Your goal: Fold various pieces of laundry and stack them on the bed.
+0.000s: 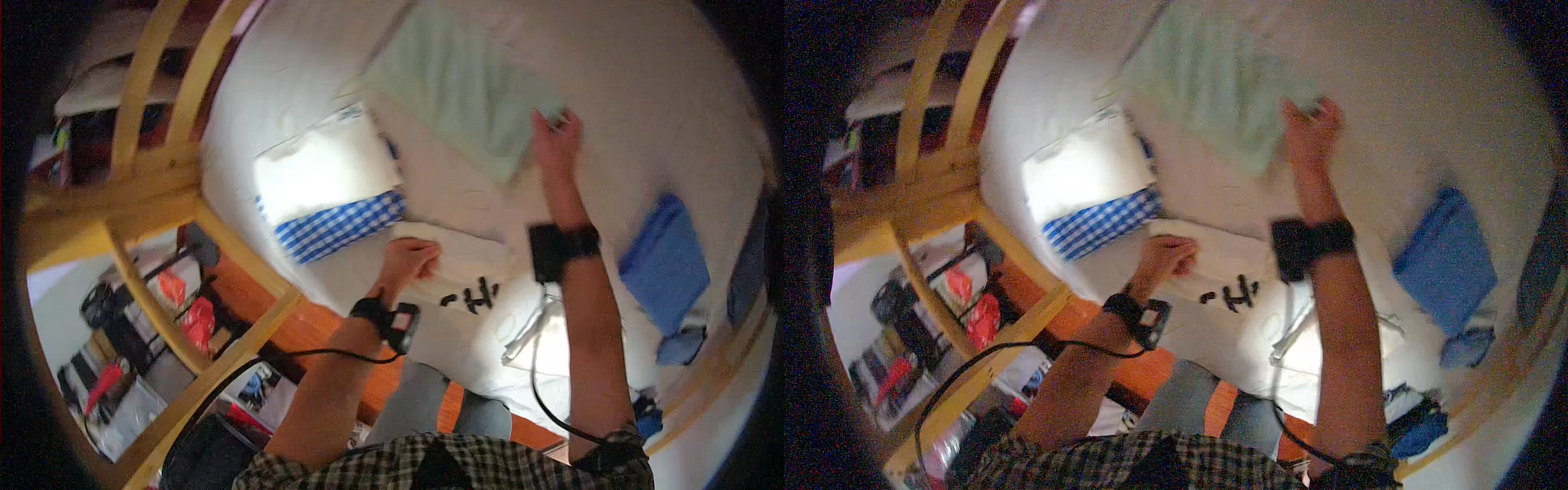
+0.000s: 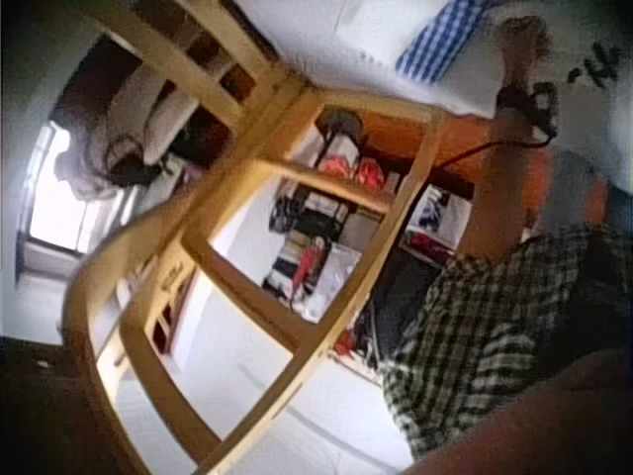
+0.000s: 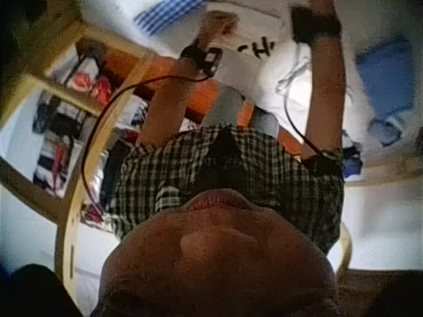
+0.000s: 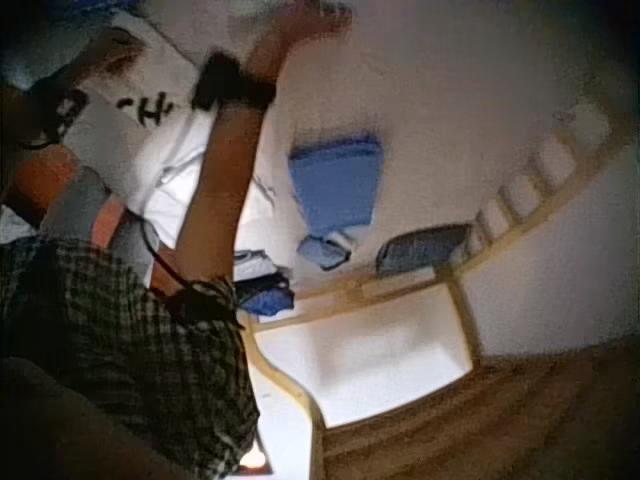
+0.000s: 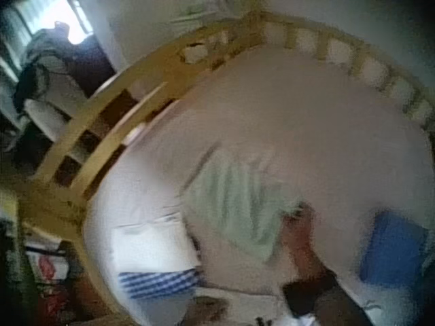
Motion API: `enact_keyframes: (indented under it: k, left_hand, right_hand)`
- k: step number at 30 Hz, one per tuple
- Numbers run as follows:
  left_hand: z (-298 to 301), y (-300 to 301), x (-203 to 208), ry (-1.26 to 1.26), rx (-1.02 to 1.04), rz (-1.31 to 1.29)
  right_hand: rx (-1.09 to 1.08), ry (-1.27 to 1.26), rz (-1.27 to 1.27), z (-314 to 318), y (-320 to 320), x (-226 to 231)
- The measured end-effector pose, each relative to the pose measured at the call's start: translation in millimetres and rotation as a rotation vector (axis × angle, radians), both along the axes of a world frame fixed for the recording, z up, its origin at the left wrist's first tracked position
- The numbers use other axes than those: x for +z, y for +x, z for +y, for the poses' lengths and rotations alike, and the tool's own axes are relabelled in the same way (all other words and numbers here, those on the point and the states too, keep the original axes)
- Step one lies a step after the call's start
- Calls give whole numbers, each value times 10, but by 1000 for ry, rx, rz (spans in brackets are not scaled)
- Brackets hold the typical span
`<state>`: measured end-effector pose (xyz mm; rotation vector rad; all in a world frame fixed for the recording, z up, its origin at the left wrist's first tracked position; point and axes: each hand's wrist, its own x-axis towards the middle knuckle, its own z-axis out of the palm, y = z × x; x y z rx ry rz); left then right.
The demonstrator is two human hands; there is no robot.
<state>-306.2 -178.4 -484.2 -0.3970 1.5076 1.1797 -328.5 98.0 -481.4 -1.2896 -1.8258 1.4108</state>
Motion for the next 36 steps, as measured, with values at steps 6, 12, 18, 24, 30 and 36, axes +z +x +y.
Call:
enact_keyframes:
  k: [6,12,18,24,30,36]
  left_hand:
    - [-293,4,-45,-37,-303,399]
    - [-865,-1318,263,-869,-128,1666]
    - [-919,-1774,477,-881,-101,542]
    - [-1211,-1847,550,-517,66,409]
    - [-953,-1495,1150,-286,262,302]
    - [-1538,-1330,710,-606,117,296]
  right_hand:
    - [295,36,-278,-926,1329,-111]
    - [179,-174,-301,-1171,1910,42]
    - [273,-191,-259,-1081,1437,-44]
    - [524,-407,-122,-1504,376,57]
    - [608,-540,-347,-1537,-207,-180]
    - [784,-288,-392,-1919,-389,-51]
